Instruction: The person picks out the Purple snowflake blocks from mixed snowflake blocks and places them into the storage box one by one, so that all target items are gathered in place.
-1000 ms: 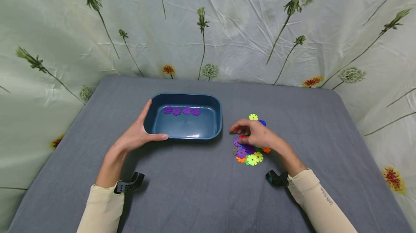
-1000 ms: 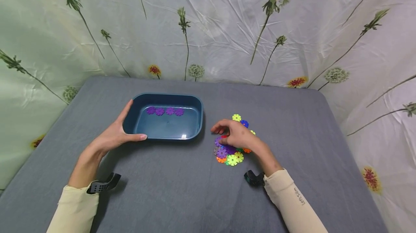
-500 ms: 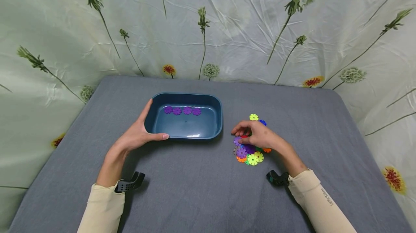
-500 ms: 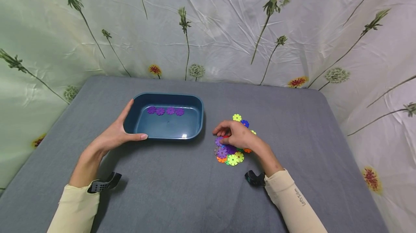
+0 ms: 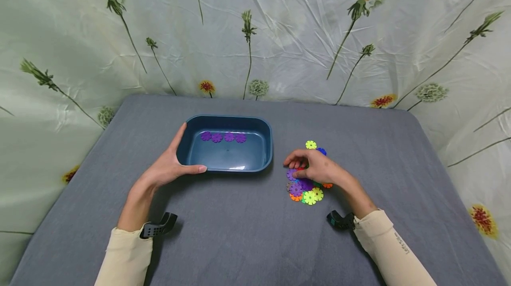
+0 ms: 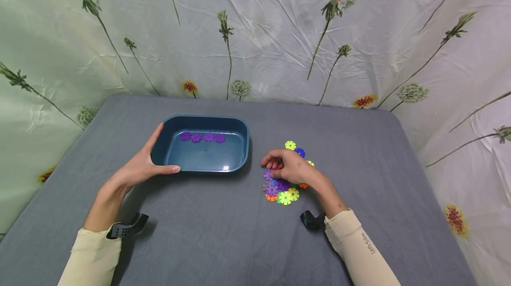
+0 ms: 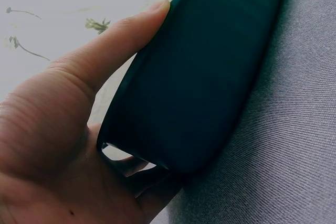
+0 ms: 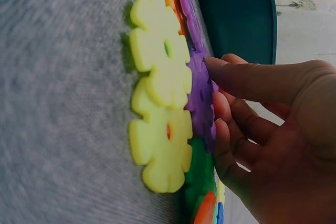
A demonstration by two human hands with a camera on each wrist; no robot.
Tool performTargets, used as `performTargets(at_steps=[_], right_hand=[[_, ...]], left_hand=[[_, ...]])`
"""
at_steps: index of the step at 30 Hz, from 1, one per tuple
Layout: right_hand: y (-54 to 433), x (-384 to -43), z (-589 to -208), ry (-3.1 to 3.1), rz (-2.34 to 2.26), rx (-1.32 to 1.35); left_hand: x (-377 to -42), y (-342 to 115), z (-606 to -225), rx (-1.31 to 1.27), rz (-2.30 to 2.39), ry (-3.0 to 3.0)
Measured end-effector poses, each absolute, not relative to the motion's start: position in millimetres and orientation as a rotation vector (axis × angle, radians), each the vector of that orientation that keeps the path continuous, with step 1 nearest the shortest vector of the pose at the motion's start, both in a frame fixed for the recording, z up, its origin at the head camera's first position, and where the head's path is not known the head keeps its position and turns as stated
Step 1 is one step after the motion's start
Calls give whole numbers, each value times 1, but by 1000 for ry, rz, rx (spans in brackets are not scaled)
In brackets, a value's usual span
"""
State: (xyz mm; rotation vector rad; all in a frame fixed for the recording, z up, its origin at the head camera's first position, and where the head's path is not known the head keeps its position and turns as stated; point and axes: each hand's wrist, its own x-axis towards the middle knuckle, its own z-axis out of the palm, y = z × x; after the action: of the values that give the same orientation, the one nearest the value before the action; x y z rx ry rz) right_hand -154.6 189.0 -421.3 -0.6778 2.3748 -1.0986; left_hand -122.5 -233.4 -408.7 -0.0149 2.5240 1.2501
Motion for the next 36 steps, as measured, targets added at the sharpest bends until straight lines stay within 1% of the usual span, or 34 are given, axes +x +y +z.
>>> performTargets(at_steps=[14,24,36], right_hand=[[188,-158,-415,2335,-1060,-684],[186,-161,-415,2304,-1115,-684],[176,-165,-416,2465,-1252,-565]], left_hand=[[-122,-234,-408,-20,1261,2514],[-122,-235,-407,-20,1248,2516],[-122,-234,-408,-12,1244,2520]])
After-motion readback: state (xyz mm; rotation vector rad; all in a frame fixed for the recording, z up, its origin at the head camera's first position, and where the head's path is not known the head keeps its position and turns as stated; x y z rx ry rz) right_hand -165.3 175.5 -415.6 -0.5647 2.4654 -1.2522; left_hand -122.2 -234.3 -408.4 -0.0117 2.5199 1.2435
